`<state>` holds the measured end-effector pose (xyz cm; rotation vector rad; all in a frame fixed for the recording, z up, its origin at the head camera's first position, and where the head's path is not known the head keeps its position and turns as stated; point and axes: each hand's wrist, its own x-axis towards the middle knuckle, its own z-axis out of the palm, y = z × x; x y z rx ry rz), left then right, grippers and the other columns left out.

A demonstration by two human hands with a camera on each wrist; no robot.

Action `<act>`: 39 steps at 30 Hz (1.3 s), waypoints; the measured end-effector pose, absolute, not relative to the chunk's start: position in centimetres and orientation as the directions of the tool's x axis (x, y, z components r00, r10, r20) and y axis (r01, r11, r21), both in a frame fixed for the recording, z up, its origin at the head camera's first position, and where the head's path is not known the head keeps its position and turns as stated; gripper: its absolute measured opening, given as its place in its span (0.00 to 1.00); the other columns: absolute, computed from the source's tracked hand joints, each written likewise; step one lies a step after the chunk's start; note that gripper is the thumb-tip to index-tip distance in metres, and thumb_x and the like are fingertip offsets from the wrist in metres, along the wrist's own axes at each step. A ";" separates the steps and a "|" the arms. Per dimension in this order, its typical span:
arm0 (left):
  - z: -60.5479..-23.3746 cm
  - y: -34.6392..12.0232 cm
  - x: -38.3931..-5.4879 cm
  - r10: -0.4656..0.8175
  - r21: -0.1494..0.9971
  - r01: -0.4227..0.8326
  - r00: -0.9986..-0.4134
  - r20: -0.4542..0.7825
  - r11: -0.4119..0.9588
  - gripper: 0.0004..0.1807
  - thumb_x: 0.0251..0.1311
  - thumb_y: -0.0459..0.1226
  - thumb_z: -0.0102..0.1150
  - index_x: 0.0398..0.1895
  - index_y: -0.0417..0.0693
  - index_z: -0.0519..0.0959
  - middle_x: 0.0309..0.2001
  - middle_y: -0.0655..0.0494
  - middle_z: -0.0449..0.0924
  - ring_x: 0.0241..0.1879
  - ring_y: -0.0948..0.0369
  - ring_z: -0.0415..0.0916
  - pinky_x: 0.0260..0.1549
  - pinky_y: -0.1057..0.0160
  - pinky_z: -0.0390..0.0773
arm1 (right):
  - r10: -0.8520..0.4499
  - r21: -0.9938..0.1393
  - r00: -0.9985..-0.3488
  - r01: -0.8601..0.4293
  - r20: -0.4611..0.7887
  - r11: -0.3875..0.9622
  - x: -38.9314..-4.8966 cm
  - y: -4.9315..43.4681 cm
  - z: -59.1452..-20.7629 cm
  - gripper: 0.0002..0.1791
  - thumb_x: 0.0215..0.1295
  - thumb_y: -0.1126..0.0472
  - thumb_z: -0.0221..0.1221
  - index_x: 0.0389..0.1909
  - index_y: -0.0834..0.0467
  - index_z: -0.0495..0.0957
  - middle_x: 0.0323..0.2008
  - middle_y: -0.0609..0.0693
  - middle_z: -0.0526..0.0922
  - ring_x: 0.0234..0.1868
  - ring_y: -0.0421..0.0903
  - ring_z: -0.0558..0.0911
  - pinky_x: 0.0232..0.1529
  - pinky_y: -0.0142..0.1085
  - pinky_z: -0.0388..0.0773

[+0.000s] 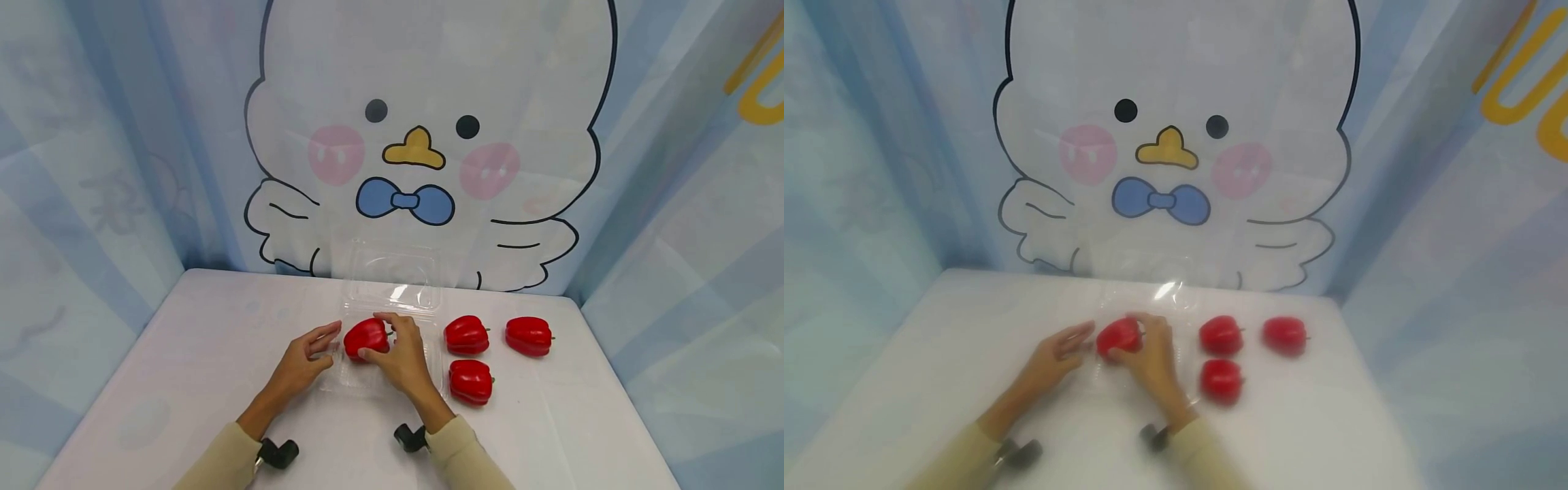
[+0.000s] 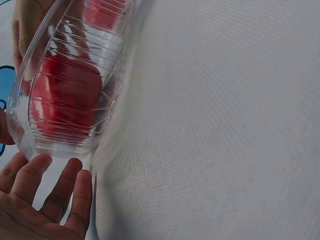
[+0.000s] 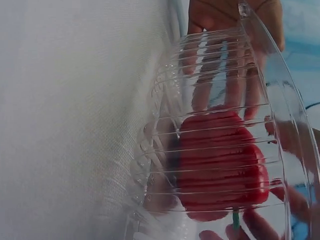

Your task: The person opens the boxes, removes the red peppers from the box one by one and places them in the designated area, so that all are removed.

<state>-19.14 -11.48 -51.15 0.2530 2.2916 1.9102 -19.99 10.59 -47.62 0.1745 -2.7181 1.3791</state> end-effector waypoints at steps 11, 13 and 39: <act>-51.3 -11.2 -19.2 0.209 0.980 0.046 -0.978 0.004 0.195 0.37 0.66 0.26 0.58 0.80 0.48 0.68 0.80 0.49 0.68 0.78 0.47 0.67 0.71 0.52 0.74 | -0.081 -0.770 -0.992 -0.127 0.098 0.626 -20.6 10.1 -47.6 0.38 0.53 0.59 0.80 0.67 0.48 0.79 0.58 0.56 0.79 0.60 0.52 0.76 0.56 0.48 0.88; -51.2 -11.2 -19.1 0.209 0.979 0.044 -0.978 0.002 0.197 0.37 0.66 0.26 0.58 0.80 0.48 0.68 0.80 0.49 0.68 0.79 0.48 0.66 0.71 0.52 0.73 | -0.087 -0.771 -0.992 -0.123 0.087 0.625 -20.7 10.1 -47.6 0.38 0.54 0.59 0.80 0.68 0.47 0.78 0.57 0.56 0.78 0.58 0.51 0.77 0.55 0.47 0.88; -51.5 -11.5 -19.3 0.192 0.973 0.063 -0.981 0.019 0.224 0.37 0.65 0.25 0.58 0.79 0.50 0.69 0.80 0.50 0.68 0.77 0.47 0.70 0.69 0.52 0.76 | -0.007 -0.832 -0.993 -0.100 0.114 0.545 -19.9 11.4 -45.8 0.37 0.52 0.55 0.81 0.66 0.44 0.80 0.58 0.52 0.80 0.52 0.50 0.81 0.53 0.46 0.89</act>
